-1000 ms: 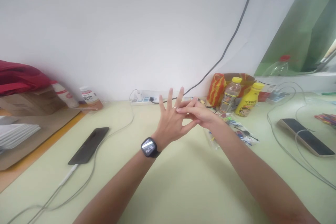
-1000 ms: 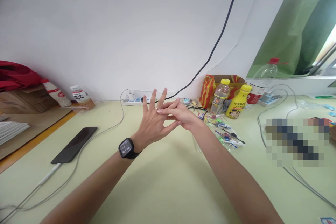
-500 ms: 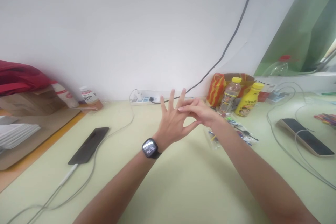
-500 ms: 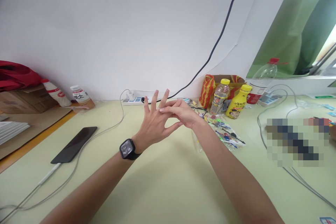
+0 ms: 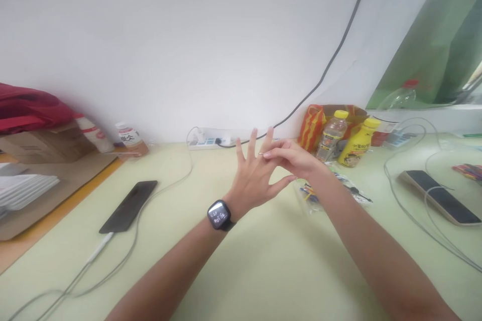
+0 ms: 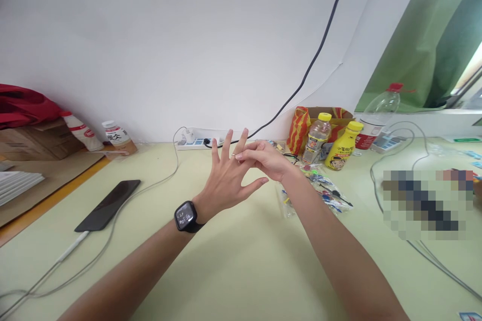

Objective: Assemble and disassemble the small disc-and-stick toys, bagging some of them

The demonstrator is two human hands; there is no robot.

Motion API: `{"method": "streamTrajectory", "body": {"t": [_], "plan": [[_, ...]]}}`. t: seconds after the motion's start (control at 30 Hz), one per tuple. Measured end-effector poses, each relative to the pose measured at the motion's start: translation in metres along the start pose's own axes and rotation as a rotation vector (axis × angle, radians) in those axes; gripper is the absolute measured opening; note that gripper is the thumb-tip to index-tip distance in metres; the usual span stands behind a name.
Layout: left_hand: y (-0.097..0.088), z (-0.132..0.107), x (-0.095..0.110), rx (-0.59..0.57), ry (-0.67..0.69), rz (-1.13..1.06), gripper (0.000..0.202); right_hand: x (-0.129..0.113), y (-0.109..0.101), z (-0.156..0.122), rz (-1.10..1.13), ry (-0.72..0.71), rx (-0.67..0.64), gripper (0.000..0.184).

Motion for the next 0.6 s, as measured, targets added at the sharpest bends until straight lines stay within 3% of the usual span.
{"method": "streamTrajectory", "body": {"t": [0.33, 0.6], "plan": [[-0.009, -0.002, 0.003, 0.091, -0.139, 0.05, 0.068, -0.014, 0.007, -0.009, 0.009, -0.059, -0.02, 0.024], [-0.008, -0.004, 0.002, 0.105, -0.16, 0.05, 0.076, -0.021, 0.014, -0.016, -0.205, -0.081, 0.06, 0.026]]}}
Point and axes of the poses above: each hand's wrist, its own z-axis towards the middle knuckle, its own y-axis out of the palm, x = y × z, the point moved 9 cm from there along z, towards the middle knuckle, and after that the axes turned 14 degrees about y, right-handed, at the moved point
